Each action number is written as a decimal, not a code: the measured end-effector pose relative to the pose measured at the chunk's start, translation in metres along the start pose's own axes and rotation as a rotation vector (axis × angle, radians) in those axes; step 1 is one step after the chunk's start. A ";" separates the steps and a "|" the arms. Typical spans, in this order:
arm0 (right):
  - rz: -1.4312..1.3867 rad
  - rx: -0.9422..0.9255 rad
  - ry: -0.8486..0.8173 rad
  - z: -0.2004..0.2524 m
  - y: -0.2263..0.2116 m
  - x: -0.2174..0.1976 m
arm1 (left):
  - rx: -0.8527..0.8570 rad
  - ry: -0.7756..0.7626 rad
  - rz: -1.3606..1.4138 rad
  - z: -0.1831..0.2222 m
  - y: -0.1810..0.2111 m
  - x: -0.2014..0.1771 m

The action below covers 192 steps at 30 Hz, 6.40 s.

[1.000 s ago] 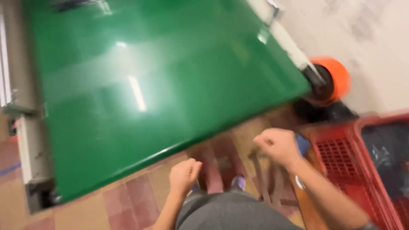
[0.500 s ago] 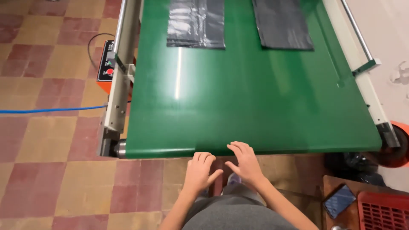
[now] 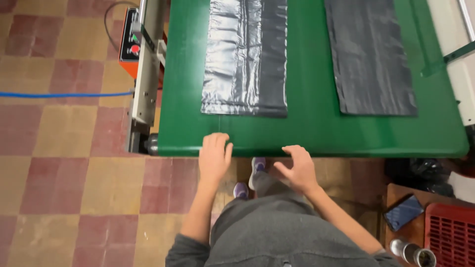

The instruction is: Folding black plastic bags on a conveyor belt and placing them into a basket.

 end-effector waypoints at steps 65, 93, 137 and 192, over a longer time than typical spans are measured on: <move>0.043 -0.023 -0.278 -0.479 0.231 0.173 | -0.092 0.047 -0.468 -0.334 -0.093 0.246; 0.126 -0.291 0.027 -0.235 0.030 0.033 | 0.571 -0.305 -0.217 -0.137 -0.081 0.117; 0.385 0.173 -0.213 0.012 0.358 -0.266 | 0.383 -1.061 0.645 -0.034 0.304 0.313; -0.057 -0.133 -0.057 -0.116 0.274 -0.137 | 0.797 -1.011 0.027 -0.097 0.245 0.377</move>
Point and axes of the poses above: each hand's wrist, its own z-axis away from the middle knuckle, its own x-axis out of the palm, y = z × x, the point moved 4 cm from there along -z, towards the middle knuckle, and after that the axes turned 12 degrees about y, right-handed, at the moved point
